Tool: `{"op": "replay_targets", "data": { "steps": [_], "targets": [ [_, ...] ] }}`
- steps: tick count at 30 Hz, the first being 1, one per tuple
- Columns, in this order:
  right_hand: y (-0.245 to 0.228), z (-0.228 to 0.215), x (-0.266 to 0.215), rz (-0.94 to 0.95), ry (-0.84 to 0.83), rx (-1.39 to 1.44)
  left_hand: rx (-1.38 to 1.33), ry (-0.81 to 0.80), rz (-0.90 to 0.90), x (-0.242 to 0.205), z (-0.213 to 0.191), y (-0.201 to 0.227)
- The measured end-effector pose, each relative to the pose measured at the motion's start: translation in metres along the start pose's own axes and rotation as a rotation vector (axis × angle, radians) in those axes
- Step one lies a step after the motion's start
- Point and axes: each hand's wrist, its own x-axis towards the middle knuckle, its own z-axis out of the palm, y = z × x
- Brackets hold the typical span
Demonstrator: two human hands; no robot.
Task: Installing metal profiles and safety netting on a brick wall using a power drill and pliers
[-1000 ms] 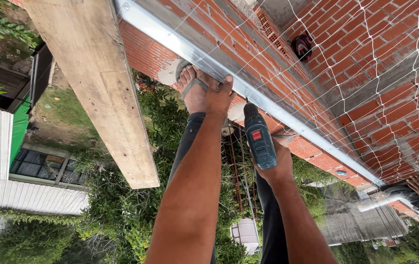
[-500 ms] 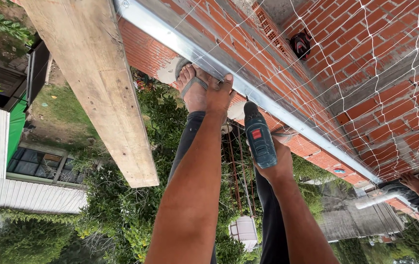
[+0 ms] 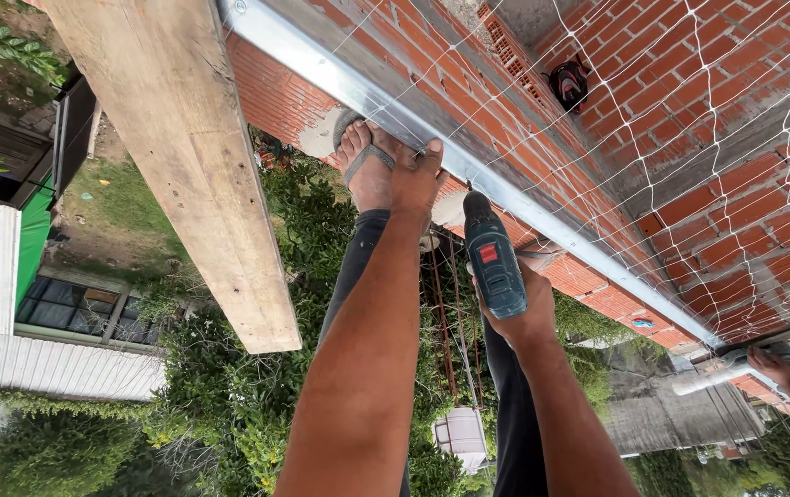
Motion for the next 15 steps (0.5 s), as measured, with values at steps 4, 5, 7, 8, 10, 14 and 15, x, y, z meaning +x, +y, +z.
{"op": "replay_targets", "data": {
  "steps": [4, 5, 7, 8, 10, 14, 15],
  "targets": [
    [0.001, 0.002, -0.002, -0.021, 0.038, -0.067, 0.012, -0.001, -0.005, -0.001, -0.002, -0.006],
    [0.005, 0.005, 0.002, -0.041, 0.034, -0.058, 0.010, 0.001, -0.002, 0.003, -0.003, -0.005],
    [-0.015, -0.005, -0.003, -0.063, 0.031, -0.041, 0.005, 0.004, 0.004, 0.002, -0.001, 0.001],
    [-0.022, -0.012, -0.011, -0.071, 0.027, -0.029, 0.003, 0.007, -0.007, -0.004, -0.001, -0.001],
    [-0.011, -0.006, -0.011, -0.064, 0.036, -0.049, -0.011, 0.000, -0.012, 0.001, -0.005, -0.006],
    [-0.015, -0.011, -0.007, -0.129, 0.037, -0.102, 0.005, -0.014, -0.011, -0.002, -0.002, -0.005],
    [-0.009, -0.009, -0.007, -0.127, 0.034, -0.104, 0.004, -0.012, -0.014, -0.003, -0.004, -0.003]
  ]
}}
